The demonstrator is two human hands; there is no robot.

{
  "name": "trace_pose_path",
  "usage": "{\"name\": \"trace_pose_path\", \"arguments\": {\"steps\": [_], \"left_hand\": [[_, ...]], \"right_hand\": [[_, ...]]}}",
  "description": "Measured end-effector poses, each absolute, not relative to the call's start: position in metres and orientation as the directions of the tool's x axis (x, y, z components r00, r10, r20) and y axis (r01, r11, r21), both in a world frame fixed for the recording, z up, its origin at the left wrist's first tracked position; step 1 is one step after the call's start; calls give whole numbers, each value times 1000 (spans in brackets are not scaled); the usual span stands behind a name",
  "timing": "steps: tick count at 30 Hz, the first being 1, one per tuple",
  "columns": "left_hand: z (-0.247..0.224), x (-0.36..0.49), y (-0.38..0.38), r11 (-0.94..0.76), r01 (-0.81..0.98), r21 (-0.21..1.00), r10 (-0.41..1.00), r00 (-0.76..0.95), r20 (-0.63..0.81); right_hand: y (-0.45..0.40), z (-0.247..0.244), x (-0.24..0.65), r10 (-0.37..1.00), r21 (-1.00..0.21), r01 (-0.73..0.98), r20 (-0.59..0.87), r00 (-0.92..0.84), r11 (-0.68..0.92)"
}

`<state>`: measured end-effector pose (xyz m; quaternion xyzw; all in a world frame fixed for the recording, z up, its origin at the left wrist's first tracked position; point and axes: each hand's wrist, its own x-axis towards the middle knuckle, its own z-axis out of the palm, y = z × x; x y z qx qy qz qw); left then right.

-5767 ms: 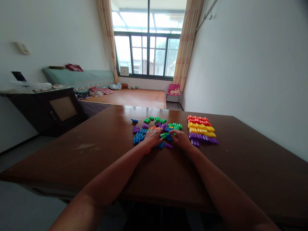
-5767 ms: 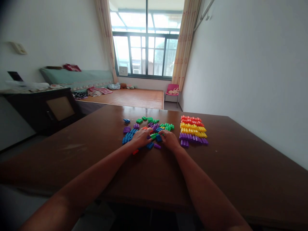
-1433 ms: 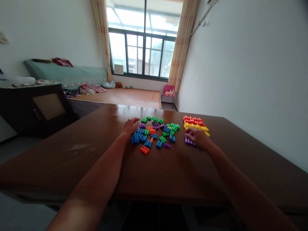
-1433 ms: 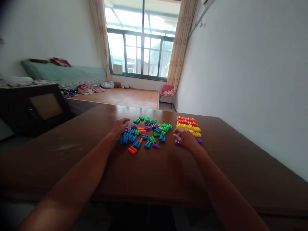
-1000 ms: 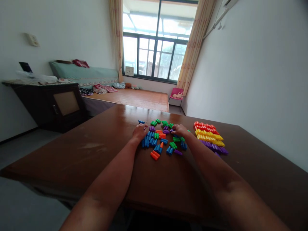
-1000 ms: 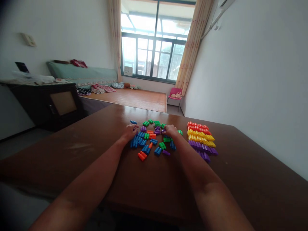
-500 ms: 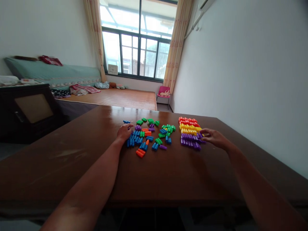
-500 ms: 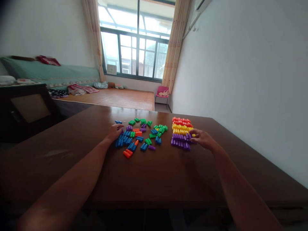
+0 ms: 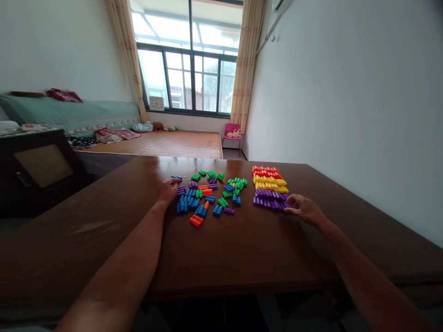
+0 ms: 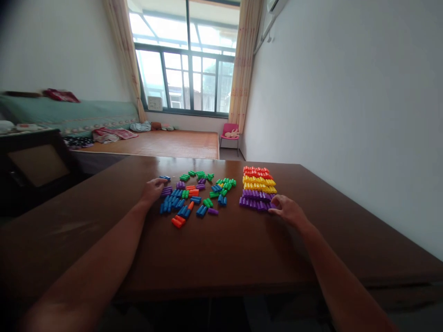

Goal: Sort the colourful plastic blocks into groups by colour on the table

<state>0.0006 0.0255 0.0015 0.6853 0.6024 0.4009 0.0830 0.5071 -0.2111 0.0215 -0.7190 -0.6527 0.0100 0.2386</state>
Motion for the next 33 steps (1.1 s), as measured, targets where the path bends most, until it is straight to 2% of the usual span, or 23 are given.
{"name": "trace_pose_path", "arguments": {"steps": [4, 8, 12, 15, 18, 21, 25, 28, 33], "left_hand": [[-1, -4, 27, -209, 717, 665, 914, -98, 393], [-4, 2, 20, -290, 739, 609, 919, 37, 393], [-3, 10, 14, -353, 756, 551, 919, 171, 354], [-1, 9, 17, -358, 666, 655, 932, 216, 290], [-1, 2, 23, -292, 575, 764, 956, 172, 236], [-3, -6, 26, -247, 560, 791, 969, 135, 206], [-4, -10, 26, -218, 515, 829, 974, 164, 155], [-3, -9, 23, -221, 477, 850, 970, 201, 140], [5, -4, 16, -208, 406, 890, 967, 222, 125]], "right_hand": [[-199, 28, 467, 955, -352, 933, 297, 30, 80], [-165, 43, 397, 934, -390, 865, 287, -210, 315], [-114, 47, 323, 870, -371, 798, 336, -361, 475], [-71, 44, 273, 824, -347, 759, 375, -425, 550], [-30, 41, 229, 837, -305, 795, 354, -417, 525], [1, 36, 196, 917, -263, 887, 240, -320, 379], [22, 27, 177, 970, -284, 931, 145, -194, 228], [24, 27, 182, 969, -348, 910, 176, -174, 227], [3, 38, 212, 934, -531, 792, 331, -133, 301]]}}
